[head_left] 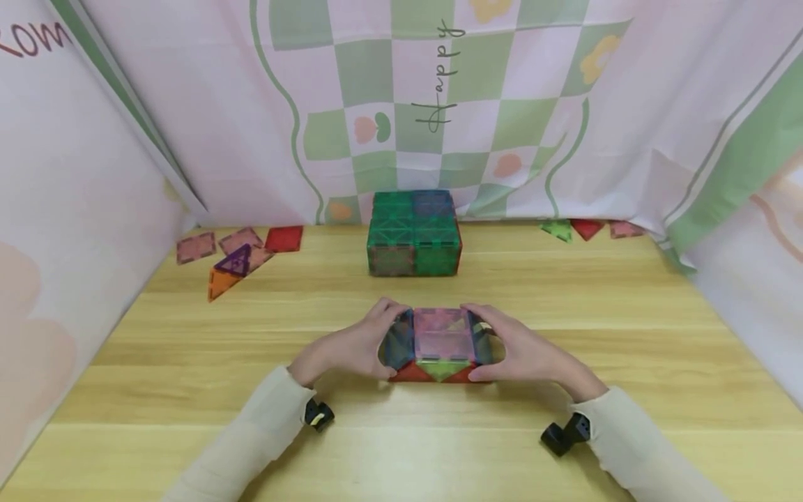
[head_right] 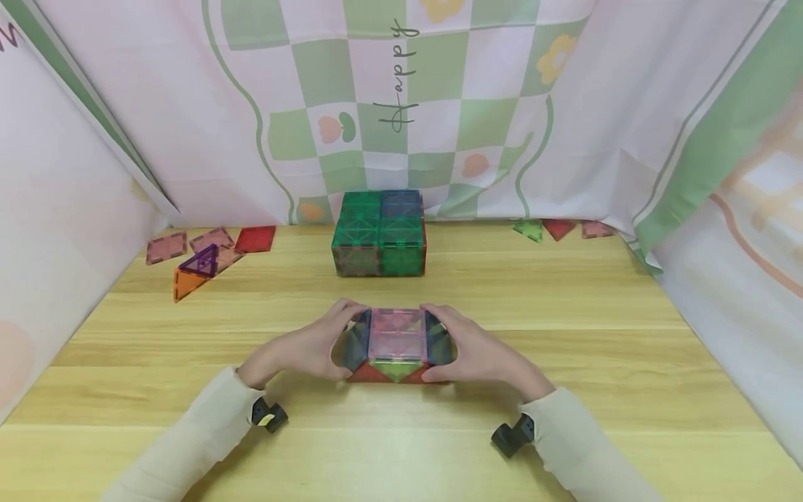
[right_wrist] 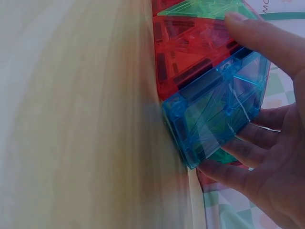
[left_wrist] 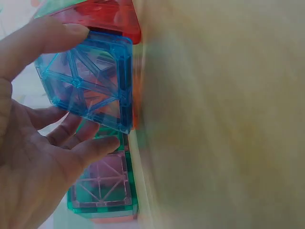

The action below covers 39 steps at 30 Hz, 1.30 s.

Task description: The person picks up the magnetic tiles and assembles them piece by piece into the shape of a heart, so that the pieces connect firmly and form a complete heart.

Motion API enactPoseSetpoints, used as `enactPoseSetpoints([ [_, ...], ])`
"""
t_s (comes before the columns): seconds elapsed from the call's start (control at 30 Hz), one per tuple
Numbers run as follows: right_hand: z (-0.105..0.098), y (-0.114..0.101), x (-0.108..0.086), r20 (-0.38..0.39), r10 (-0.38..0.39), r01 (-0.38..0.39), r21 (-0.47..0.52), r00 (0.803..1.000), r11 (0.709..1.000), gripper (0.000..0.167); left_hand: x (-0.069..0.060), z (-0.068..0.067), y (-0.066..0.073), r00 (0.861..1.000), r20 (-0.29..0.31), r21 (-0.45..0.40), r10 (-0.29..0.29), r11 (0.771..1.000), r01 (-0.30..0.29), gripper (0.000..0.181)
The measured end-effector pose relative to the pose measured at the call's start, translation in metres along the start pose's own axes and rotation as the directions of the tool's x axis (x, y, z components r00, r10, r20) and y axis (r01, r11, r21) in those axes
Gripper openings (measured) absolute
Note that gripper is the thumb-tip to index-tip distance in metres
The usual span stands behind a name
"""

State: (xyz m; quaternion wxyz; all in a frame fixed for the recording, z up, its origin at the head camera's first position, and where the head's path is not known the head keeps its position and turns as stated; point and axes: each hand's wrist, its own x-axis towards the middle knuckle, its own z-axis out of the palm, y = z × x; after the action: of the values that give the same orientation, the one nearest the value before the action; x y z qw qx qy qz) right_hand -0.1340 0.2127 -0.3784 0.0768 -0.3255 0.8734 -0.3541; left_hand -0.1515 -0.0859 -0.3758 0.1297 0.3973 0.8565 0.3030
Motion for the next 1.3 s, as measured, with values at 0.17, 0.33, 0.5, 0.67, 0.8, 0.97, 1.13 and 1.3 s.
enactPoseSetpoints([
  [0.17, 0.001, 0.0, 0.0, 0.007, 0.024, -0.024, -0.017, 1.0, 1.0, 0.098, -0.001, 0.003, 0.001, 1.0, 0.01, 0.0, -0.029, 1.0, 0.029, 0.104],
  [0.33, 0.002, 0.0, 0.001, 0.008, 0.017, -0.017, -0.036, 1.0, 0.999, 0.098, 0.003, 0.005, 0.002, 0.998, -0.004, 0.024, -0.055, 0.998, 0.055, 0.101],
  [0.5, -0.001, -0.003, 0.0, -0.002, -0.001, 0.001, -0.06, 1.0, 0.998, 0.095, 0.008, 0.003, 0.0, 0.998, -0.004, 0.04, -0.06, 0.997, 0.06, 0.096],
  [0.67, -0.009, -0.005, -0.001, 0.025, 0.067, -0.068, 0.018, 0.997, 0.998, 0.093, 0.019, -0.002, -0.004, 0.995, 0.055, -0.04, -0.081, 0.996, 0.083, 0.094],
  [0.8, -0.019, -0.002, -0.001, 0.073, 0.131, -0.142, 0.176, 0.989, 0.974, 0.086, 0.028, -0.009, -0.008, 0.989, 0.09, -0.209, -0.114, 0.969, 0.131, 0.091],
  [0.97, -0.031, 0.004, 0.004, 0.121, 0.177, -0.202, 0.237, 0.977, 0.95, 0.077, 0.038, -0.012, -0.015, 0.986, 0.093, -0.395, -0.136, 0.904, 0.162, 0.081],
  [1.13, -0.042, 0.011, 0.007, 0.182, 0.234, -0.283, 0.322, 0.955, 0.904, 0.071, 0.046, -0.011, -0.02, 0.991, 0.03, -0.459, -0.128, 0.879, 0.127, 0.065],
  [1.3, -0.05, 0.018, 0.008, 0.247, 0.318, -0.394, 0.394, 0.915, 0.83, 0.069, 0.05, -0.007, -0.02, 0.991, -0.04, -0.417, -0.127, 0.903, 0.098, 0.052],
])
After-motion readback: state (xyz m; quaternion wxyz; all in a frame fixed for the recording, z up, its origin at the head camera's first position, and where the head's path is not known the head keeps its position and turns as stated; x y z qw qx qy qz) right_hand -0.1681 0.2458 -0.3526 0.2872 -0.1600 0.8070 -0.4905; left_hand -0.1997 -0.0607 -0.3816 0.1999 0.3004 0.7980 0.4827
